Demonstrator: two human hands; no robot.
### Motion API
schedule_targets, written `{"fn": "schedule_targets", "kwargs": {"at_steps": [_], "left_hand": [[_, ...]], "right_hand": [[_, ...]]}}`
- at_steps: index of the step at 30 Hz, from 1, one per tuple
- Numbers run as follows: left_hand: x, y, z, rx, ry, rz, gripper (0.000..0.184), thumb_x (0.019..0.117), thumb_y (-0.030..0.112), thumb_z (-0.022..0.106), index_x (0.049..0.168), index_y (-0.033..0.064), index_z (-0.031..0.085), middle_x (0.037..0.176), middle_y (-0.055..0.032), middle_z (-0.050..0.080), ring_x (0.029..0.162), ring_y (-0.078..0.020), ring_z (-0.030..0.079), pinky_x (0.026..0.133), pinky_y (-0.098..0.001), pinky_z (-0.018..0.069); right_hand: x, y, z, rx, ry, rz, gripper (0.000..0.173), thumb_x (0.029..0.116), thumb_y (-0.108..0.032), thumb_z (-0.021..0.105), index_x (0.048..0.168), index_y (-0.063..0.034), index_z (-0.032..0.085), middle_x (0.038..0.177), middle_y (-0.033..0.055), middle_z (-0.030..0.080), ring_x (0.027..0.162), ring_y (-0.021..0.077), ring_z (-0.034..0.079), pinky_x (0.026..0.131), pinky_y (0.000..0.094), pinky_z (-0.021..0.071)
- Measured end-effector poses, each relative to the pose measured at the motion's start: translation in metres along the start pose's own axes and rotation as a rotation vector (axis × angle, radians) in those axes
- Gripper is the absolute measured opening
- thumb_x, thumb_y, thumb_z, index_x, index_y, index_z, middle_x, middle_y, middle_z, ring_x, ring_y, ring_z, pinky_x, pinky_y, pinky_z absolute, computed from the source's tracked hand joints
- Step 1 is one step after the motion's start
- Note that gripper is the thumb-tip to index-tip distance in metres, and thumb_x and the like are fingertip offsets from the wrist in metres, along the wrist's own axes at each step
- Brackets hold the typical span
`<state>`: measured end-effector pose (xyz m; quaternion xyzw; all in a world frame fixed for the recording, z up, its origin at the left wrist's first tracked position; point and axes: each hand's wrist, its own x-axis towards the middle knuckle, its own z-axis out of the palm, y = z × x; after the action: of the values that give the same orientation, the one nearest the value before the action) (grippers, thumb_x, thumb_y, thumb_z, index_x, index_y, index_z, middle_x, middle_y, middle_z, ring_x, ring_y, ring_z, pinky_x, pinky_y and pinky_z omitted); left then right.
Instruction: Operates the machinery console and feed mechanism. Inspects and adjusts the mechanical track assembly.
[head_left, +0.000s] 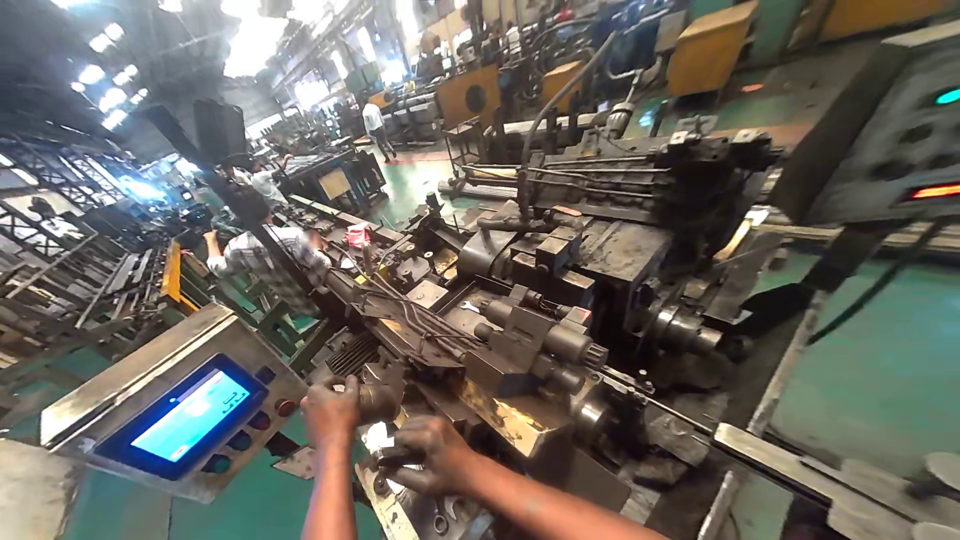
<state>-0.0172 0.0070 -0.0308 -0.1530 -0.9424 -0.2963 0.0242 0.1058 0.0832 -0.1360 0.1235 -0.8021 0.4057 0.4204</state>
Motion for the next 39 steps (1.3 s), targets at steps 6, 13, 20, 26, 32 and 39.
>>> {"fn": "schedule_targets", "kwargs": {"at_steps": [6, 13, 20, 26, 32, 39], "left_hand": [[-0.002, -0.001, -0.002, -0.003, -0.018, -0.023, 0.028, 0.1025, 0.029, 0.065, 0.106, 0.0024, 0.074, 0.109, -0.0299, 0.069, 0.107, -0.05, 0.064, 0.088, -0.0687, 0.0481], [-0.001, 0.0, -0.007, 0.002, -0.094, -0.028, 0.031, 0.1019, 0.031, 0.064, 0.113, 0.0038, 0.074, 0.113, -0.0278, 0.071, 0.111, -0.0478, 0.066, 0.094, -0.0675, 0.0492], [0.009, -0.015, 0.007, 0.012, -0.09, -0.03, 0.034, 0.0978, 0.036, 0.068, 0.115, 0.0067, 0.073, 0.115, -0.0232, 0.071, 0.111, -0.0422, 0.066, 0.093, -0.0633, 0.0518], [0.001, 0.006, -0.009, -0.021, -0.161, -0.105, 0.04, 0.1019, 0.037, 0.063, 0.125, 0.0057, 0.07, 0.125, -0.026, 0.067, 0.12, -0.0442, 0.063, 0.099, -0.0643, 0.0482], [-0.002, 0.005, -0.005, 0.005, -0.13, -0.123, 0.036, 0.1011, 0.037, 0.064, 0.117, 0.0059, 0.073, 0.119, -0.0248, 0.07, 0.115, -0.0434, 0.065, 0.096, -0.0633, 0.0495], [-0.002, 0.003, -0.004, -0.061, -0.116, -0.1, 0.035, 0.1011, 0.035, 0.064, 0.114, 0.0041, 0.072, 0.116, -0.0271, 0.069, 0.113, -0.0471, 0.064, 0.091, -0.0677, 0.0486]], "right_hand": [[-0.003, 0.001, 0.001, 0.001, -0.012, 0.017, 0.035, 0.0913, -0.028, 0.07, 0.077, 0.0029, 0.066, 0.071, 0.0163, 0.065, 0.069, 0.0274, 0.067, 0.066, 0.0403, 0.0547], [0.042, -0.04, -0.024, 0.183, 0.169, -0.011, 0.08, 0.1038, -0.055, 0.048, 0.157, 0.0024, 0.031, 0.086, 0.0069, 0.073, 0.075, 0.0074, 0.068, 0.074, 0.0285, 0.0592], [0.108, -0.111, -0.053, 0.289, 0.134, -0.283, 0.083, 0.1006, -0.043, 0.055, 0.158, 0.0042, 0.017, 0.089, 0.0065, 0.072, 0.073, 0.0056, 0.064, 0.067, 0.0221, 0.056], [0.049, -0.012, -0.015, 0.08, 0.035, 0.109, 0.035, 0.1024, -0.03, 0.053, 0.112, -0.0009, 0.071, 0.085, 0.0086, 0.071, 0.077, 0.0156, 0.068, 0.074, 0.0387, 0.0582], [0.009, 0.001, -0.01, 0.148, -0.056, 0.334, 0.043, 0.1068, -0.025, 0.043, 0.096, 0.0024, 0.074, 0.084, 0.0101, 0.071, 0.079, 0.0115, 0.065, 0.079, 0.0328, 0.0531], [0.008, 0.002, -0.006, 0.135, 0.015, 0.352, 0.038, 0.1042, -0.022, 0.046, 0.089, -0.0016, 0.074, 0.078, 0.002, 0.069, 0.074, 0.0037, 0.063, 0.073, 0.0256, 0.0531]]}}
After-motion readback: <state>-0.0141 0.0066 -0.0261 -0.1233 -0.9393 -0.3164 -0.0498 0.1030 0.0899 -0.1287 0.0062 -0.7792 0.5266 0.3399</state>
